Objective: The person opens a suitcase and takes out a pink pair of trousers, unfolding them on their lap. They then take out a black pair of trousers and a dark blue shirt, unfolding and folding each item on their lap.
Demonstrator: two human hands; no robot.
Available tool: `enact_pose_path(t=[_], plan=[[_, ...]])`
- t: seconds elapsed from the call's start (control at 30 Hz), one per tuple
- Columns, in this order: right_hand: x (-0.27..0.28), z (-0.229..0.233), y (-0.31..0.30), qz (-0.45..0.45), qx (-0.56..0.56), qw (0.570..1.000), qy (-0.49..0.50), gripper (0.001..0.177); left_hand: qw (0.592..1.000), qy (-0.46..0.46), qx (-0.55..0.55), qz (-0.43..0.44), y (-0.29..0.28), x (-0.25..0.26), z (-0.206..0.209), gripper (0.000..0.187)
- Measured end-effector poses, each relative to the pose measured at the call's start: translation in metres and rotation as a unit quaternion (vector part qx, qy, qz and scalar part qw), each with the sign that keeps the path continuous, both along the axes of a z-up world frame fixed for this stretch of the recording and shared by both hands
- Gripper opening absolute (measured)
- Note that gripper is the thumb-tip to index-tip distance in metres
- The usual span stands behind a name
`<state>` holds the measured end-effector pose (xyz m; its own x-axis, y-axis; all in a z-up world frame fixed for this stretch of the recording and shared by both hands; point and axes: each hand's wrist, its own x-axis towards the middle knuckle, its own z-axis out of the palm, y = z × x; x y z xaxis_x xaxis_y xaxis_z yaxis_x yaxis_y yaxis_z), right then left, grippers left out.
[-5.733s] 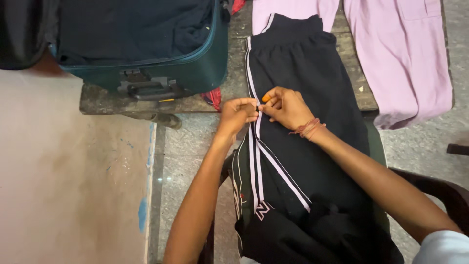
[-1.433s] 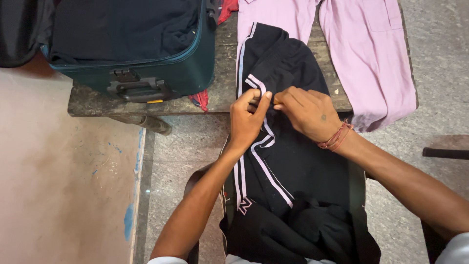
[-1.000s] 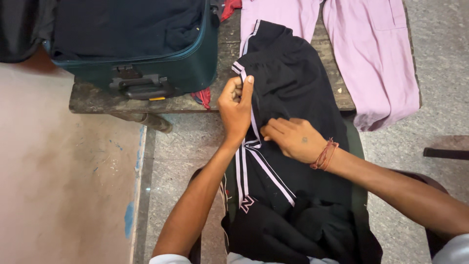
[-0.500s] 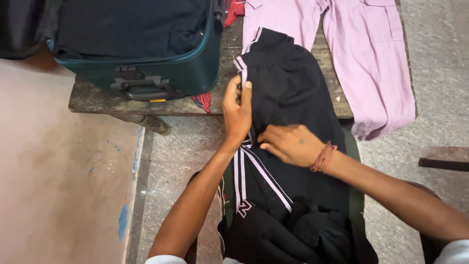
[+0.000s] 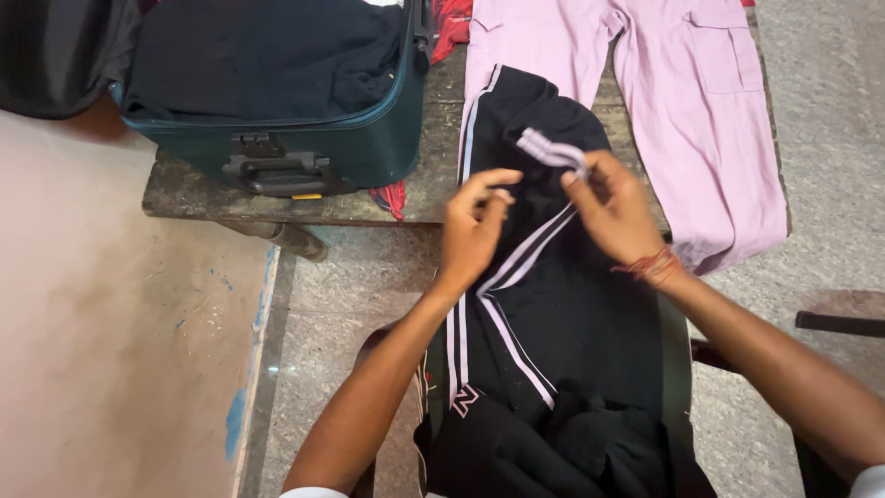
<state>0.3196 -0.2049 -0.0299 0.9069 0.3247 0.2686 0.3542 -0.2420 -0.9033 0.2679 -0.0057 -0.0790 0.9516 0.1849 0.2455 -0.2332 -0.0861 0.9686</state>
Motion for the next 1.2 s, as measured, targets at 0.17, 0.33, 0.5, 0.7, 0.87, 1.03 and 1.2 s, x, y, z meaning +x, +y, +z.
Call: enact_pose_path(t=[0.17,0.33,0.5,0.7,0.87,1.03,1.2], plan=[[0.028,-0.007,-0.021,-0.055,0.074,0.994,0.06,0.022,0.953,0.069,0.241,0.17,0.038,0.01,-0.038,0.037],[0.035,-0.003,-0.028,-0.08,0.165,0.968,0.172,0.032,0.907,0.161,0.353,0.163,0.057,0.003,-0.034,0.034],[0.048,-0.013,-0.037,-0.066,0.304,0.925,0.22,0.032,0.92,0.163,0.335,0.123,0.05,-0.003,-0.003,0.024],[0.061,-0.033,-0.048,-0.149,0.305,0.927,0.16,0.015,0.99,-0.066,0.126,0.005,0.02,-0.007,0.018,0.014],[0.044,-0.022,-0.049,-0.144,0.061,0.988,0.008,0.033,0.992,-0.025,0.029,-0.118,-0.002,-0.015,0.029,0.014],[0.045,-0.016,-0.047,0.066,-0.06,0.995,0.034,0.029,0.958,-0.102,0.229,-0.143,-0.015,-0.032,0.038,0.015],[0.036,-0.009,-0.035,0.043,-0.224,0.967,0.116,0.056,0.897,-0.129,0.359,-0.223,-0.026,-0.035,0.031,0.02]])
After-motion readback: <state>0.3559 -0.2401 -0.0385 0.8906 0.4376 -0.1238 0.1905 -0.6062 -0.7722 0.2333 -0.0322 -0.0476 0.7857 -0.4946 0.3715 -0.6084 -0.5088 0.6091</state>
